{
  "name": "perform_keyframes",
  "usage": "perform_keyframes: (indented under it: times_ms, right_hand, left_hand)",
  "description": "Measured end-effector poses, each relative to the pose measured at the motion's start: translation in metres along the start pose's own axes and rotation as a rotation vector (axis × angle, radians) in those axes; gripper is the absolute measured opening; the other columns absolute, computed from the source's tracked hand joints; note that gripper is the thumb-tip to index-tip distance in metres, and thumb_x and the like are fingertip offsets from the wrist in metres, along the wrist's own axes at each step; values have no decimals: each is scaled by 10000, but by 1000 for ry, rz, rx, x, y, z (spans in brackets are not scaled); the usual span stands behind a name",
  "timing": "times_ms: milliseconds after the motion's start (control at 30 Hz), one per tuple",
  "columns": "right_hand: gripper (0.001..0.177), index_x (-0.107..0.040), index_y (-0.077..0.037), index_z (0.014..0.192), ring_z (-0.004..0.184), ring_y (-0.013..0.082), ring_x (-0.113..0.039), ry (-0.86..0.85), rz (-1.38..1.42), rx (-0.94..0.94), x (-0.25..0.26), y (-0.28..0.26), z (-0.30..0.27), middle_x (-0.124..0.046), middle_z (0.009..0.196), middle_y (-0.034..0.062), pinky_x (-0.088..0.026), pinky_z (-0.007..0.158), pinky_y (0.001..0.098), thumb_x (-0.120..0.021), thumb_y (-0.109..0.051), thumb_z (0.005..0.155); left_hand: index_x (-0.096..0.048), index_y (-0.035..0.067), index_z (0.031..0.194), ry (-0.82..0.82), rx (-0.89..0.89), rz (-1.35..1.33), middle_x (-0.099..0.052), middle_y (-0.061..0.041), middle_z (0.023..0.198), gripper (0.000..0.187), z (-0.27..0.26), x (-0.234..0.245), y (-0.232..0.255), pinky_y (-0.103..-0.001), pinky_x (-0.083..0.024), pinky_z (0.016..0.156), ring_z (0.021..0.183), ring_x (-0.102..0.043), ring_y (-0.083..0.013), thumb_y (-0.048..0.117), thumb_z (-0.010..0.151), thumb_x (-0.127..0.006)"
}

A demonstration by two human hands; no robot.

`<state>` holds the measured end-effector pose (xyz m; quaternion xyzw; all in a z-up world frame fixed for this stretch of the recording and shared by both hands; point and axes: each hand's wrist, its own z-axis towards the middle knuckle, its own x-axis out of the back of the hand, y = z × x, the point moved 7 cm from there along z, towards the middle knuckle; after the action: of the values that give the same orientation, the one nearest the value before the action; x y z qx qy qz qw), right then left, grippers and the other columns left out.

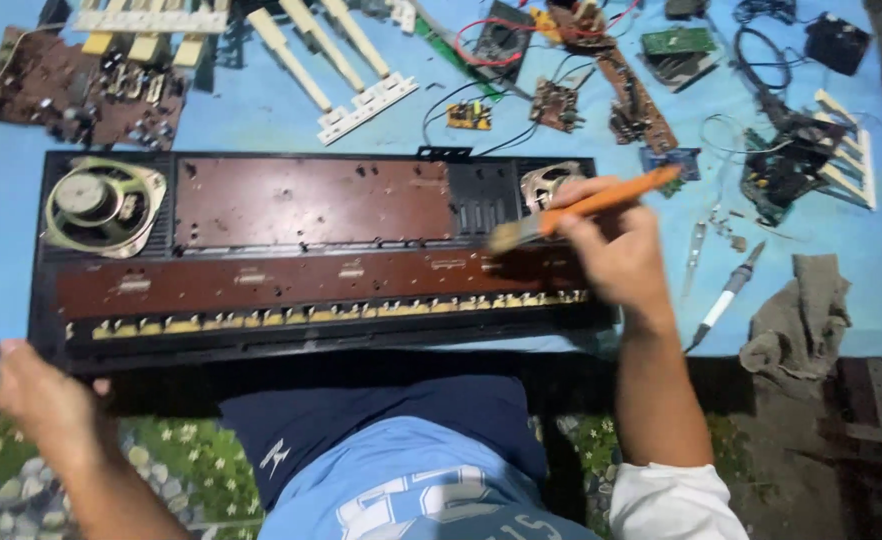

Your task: The person uses a soldering iron to work on the circuit board of a disassembled electronic device. They then flip the device over and use a brush to clean the surface of the chassis.

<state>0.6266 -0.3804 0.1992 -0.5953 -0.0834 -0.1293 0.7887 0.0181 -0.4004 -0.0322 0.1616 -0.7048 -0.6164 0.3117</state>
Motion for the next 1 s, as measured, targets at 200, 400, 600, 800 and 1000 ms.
perform_keyframes:
  times_ms: [200, 400, 600, 800, 1000]
  right_hand:
    - [173, -596, -26, 1137, 1056, 192, -616, -345, 129, 11, -116, -16, 1, -626, 1209, 99, -514, 977, 320, -560, -3, 970]
    - [169, -656, 10, 1034, 711, 131, -593, -384, -195, 137, -130, -28, 34, -710, 939, 81, -484, 645, 236, -623, -8, 869]
    - [192, -642, 14, 1086, 813, 170, -637, -428, -60, 234, -176, -67, 41, -689, 1028, 107, -540, 763, 268, -613, 40, 898]
    - [103, -760, -124, 912, 774, 304, -728, -411, -363, 488, -220, -62, 66, -733, 841, 103, -565, 710, 347, -731, -55, 842]
    - [45, -720, -29, 823, 846, 338, -733, -618, -14, 582, -293, -89, 49, -747, 906, 156, -571, 762, 379, -711, -36, 866]
  left_hand:
    - [-557, 151, 1105, -30, 149, -162, -559, 44, 853, 340, -33, -12, 44, -197, -381, 487, 585, -435, -44, 380, 1199, -324]
    - [-607, -115, 911, 191, -393, 359, -565, -183, 718, 465, -19, 2, 18, -442, -377, 589, 606, -377, -261, 175, 1257, -495]
    - [-660, -94, 1054, 132, -196, 174, -697, -214, 894, 549, -18, -13, 29, -450, -466, 698, 695, -564, -321, 343, 1167, -346]
    - [-699, -41, 1039, 195, -230, 116, -697, -308, 964, 576, -31, -16, 36, -592, -461, 829, 963, -654, -531, 365, 1219, -332]
    - [-693, -26, 1063, 255, -252, 10, -699, -313, 1010, 532, -40, -21, 53, -538, -492, 886, 1021, -655, -516, 343, 1200, -336]
